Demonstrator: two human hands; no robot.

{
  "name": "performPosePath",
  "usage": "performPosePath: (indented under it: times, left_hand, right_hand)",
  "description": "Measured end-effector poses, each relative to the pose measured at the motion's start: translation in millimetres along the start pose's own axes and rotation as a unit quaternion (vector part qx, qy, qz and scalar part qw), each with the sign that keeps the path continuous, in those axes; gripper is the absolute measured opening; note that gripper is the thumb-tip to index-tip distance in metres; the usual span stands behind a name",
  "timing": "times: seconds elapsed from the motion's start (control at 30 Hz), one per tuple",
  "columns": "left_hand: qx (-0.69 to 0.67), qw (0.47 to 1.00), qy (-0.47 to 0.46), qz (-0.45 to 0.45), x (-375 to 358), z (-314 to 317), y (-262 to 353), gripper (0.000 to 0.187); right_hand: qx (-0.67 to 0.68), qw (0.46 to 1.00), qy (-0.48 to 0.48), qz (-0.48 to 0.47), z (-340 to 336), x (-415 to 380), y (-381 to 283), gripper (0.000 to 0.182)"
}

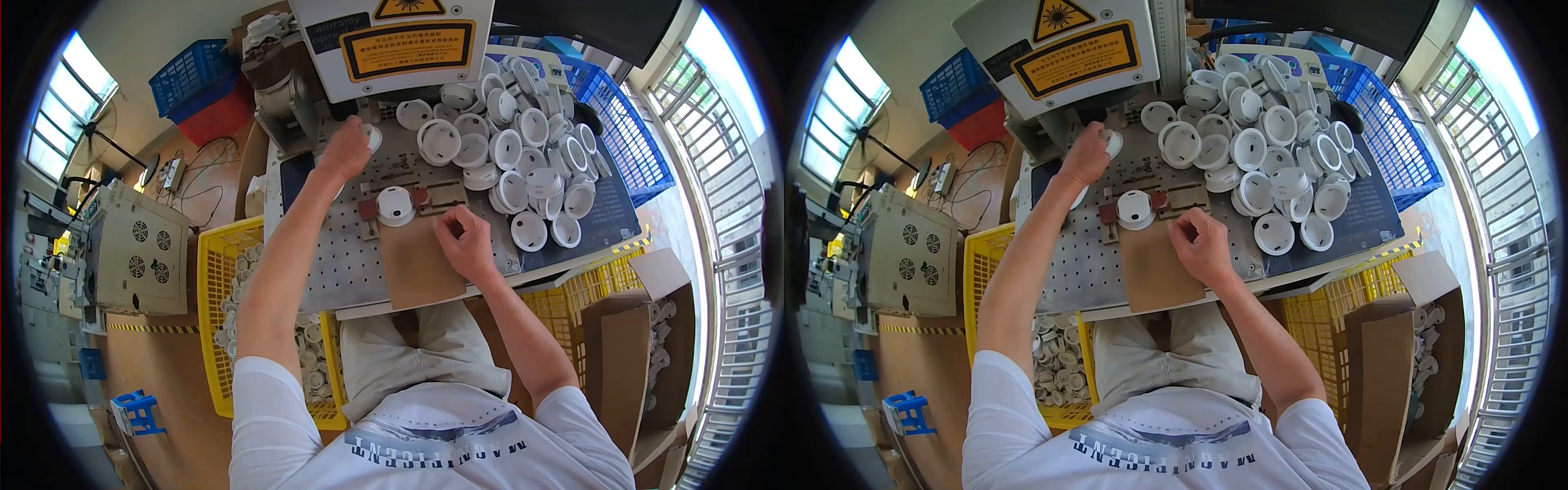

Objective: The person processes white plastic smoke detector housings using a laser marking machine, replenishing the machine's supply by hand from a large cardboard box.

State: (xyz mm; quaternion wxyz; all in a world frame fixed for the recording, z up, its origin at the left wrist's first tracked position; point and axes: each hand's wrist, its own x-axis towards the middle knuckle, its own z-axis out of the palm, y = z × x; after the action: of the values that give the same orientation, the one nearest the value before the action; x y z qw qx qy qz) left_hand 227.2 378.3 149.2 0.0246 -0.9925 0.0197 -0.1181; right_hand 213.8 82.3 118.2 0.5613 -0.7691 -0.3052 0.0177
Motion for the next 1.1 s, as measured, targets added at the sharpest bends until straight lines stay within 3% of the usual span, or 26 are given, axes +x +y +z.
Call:
performPosePath:
  times: [0.03,0.1,0.17,0.23,0.3,0.37,0.43,0.5,0.57,0.63,0.7,0.77,0.83,0.9,0.97,1.0,1.07,1.1]
  left_hand:
    - [-0.044,0.991,0.100,-0.072,-12,-6,-3,0.015]
    - [-0.184,0.963,0.122,-0.153,-55,-42,33,0.042]
    - [-0.224,0.970,0.078,-0.047,-95,-53,97,0.055]
    - [-0.198,0.967,0.110,0.115,-109,-36,140,0.057]
    - [-0.128,0.973,0.085,0.171,-99,-10,161,0.060]
    - [-0.144,0.970,0.102,0.168,-95,2,176,0.061]
    - [-0.288,0.948,0.136,0.021,-99,-2,182,0.063]
    - [-0.348,0.913,0.199,-0.071,-112,-14,153,0.066]
    - [-0.280,0.918,0.251,-0.122,-121,-5,121,0.039]
    - [-0.225,0.941,0.231,-0.103,-113,-2,113,0.031]
    - [-0.166,0.959,0.213,-0.089,-103,-2,112,0.024]
    - [-0.131,0.979,0.106,-0.110,-86,2,125,0.028]
    - [-0.095,0.989,0.075,-0.081,-71,11,131,0.022]
    - [-0.060,0.996,0.045,-0.053,-64,8,140,0.017]
    - [-0.052,0.994,-0.077,-0.054,-65,5,148,0.020]
    - [-0.054,0.994,-0.077,-0.056,-75,8,150,0.020]
    - [-0.107,0.993,0.048,0.006,-109,14,157,0.024]
    - [-0.107,0.993,0.047,0.006,-126,12,158,0.024]
  right_hand:
    - [0.028,0.999,0.024,0.001,0,-1,1,0.015]
    - [0.040,0.998,0.049,0.011,-4,-3,-4,0.015]
    - [0.048,0.996,0.068,0.023,-8,-9,-5,0.016]
    - [0.115,0.988,0.085,0.053,-10,-19,-4,0.015]
    - [0.095,0.990,0.085,0.055,-16,-26,-6,0.014]
    - [0.073,0.992,0.089,0.058,-27,-35,-5,0.012]
    - [0.044,0.995,0.068,0.057,-40,-38,-1,0.011]
    - [0.005,0.999,0.038,0.035,-59,-38,1,0.015]
    - [-0.034,0.999,-0.001,0.018,-69,-41,-7,0.022]
    - [-0.095,0.990,-0.105,-0.004,-71,-36,-20,0.039]
    - [-0.139,0.983,-0.111,-0.053,-62,-30,-16,0.044]
    - [-0.182,0.971,-0.114,-0.104,-55,-23,-8,0.049]
    - [-0.189,0.960,-0.185,-0.096,-51,-18,-3,0.050]
    - [-0.205,0.960,-0.174,-0.080,-50,-19,-8,0.049]
    - [-0.220,0.960,-0.165,-0.060,-54,-24,-17,0.049]
    - [-0.225,0.958,-0.170,-0.051,-58,-25,-24,0.047]
    - [-0.229,0.956,-0.178,-0.042,-61,-25,-24,0.046]
    - [-0.212,0.954,-0.202,-0.068,-62,-23,-20,0.045]
